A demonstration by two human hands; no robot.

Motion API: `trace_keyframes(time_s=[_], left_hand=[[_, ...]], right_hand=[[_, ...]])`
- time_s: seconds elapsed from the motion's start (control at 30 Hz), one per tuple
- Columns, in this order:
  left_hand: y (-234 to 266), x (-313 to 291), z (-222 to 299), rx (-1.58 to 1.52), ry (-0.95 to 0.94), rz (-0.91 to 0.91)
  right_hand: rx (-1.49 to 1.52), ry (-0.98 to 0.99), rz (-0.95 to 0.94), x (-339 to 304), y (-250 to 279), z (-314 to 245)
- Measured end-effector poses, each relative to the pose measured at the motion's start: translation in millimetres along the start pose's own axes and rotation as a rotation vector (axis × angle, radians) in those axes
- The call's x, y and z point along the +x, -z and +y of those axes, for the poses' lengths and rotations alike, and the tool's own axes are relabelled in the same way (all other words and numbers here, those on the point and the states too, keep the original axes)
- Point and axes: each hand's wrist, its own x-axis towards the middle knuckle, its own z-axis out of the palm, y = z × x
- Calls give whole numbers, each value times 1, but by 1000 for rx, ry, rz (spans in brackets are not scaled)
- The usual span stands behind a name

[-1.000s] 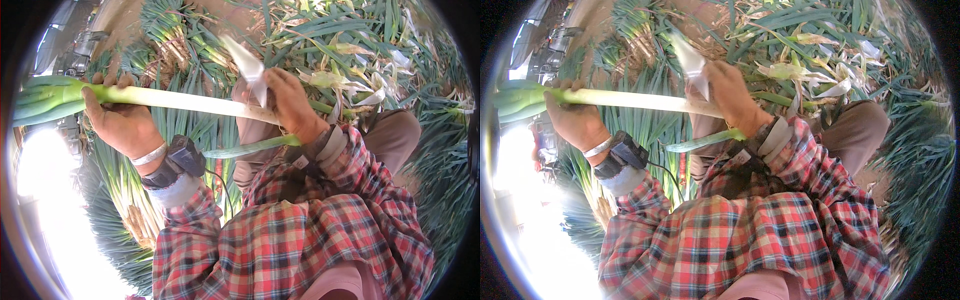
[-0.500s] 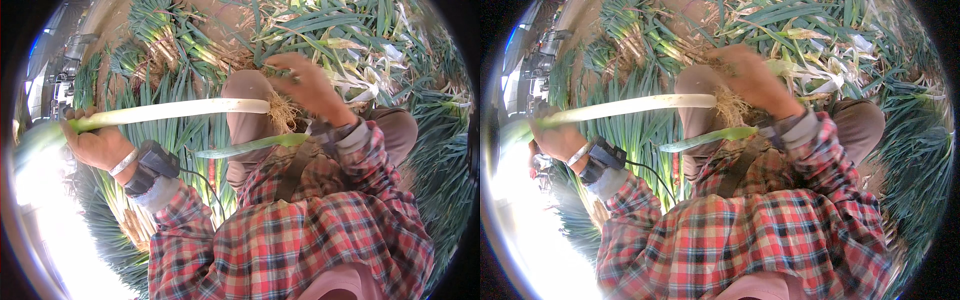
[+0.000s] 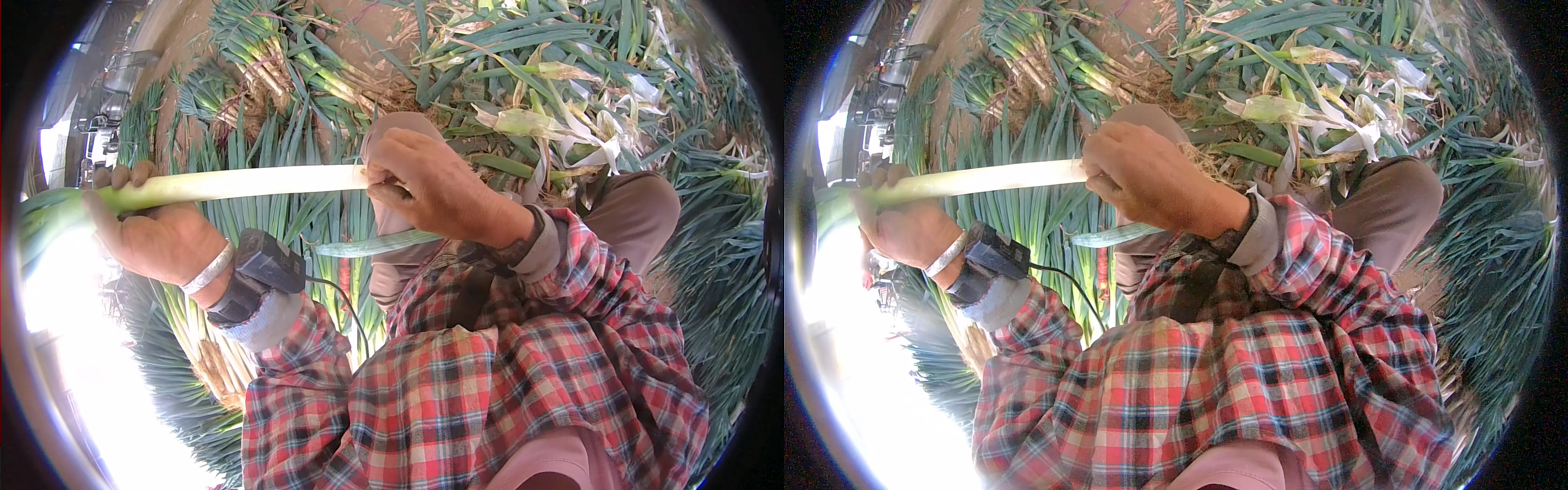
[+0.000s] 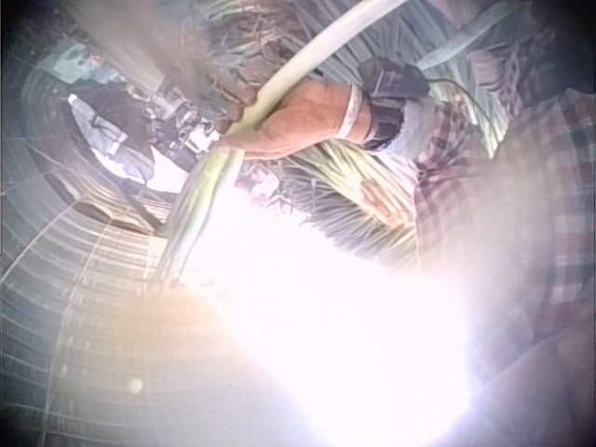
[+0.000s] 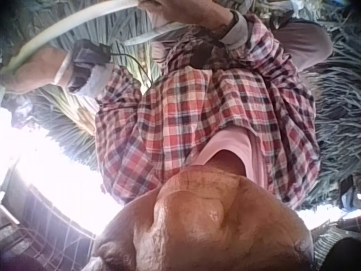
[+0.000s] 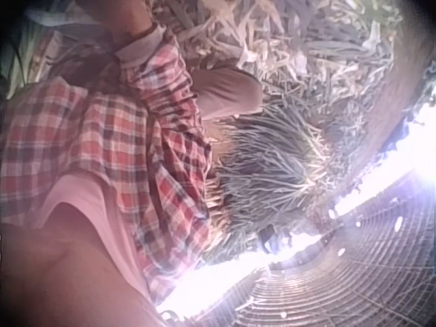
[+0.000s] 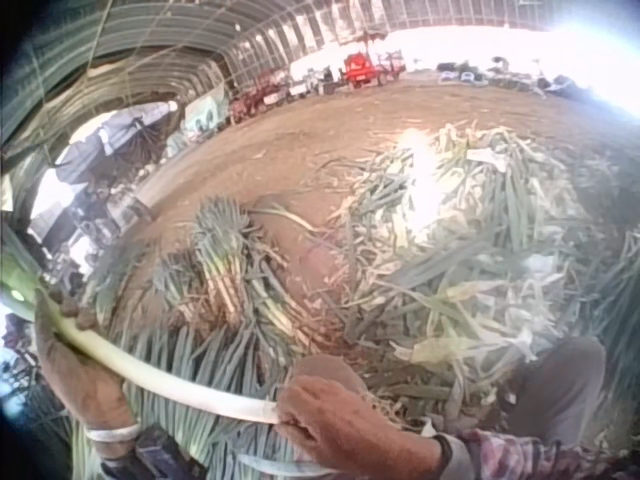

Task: The person cleans scallions by hand, peeling away the outer layers and pulling off the roots before placing them onto a separate stack.

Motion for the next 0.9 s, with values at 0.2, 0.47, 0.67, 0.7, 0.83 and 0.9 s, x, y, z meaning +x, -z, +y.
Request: trace_keyframes(time_s=[0.2,0.47,0.67,0.7,0.83,0.9], left_hand=[[-2,-1,3,-18,3,-24],[-7,-5,4,-8,-14,-62],[-9,-2,-3,111,-59,47],[-7,-1,-3,112,-58,46],[-6,5,-3,135,-74,61],[4,13,-4,176,-104,93]], right_hand=[[-19,2,12,6,10,4],[33,-108,-71,1,14,-8],[50,-69,-8,-2,13,4],[7,-32,1,-2,12,5],[-14,27,9,-6,14,6],[98,139,22,-16,22,1]])
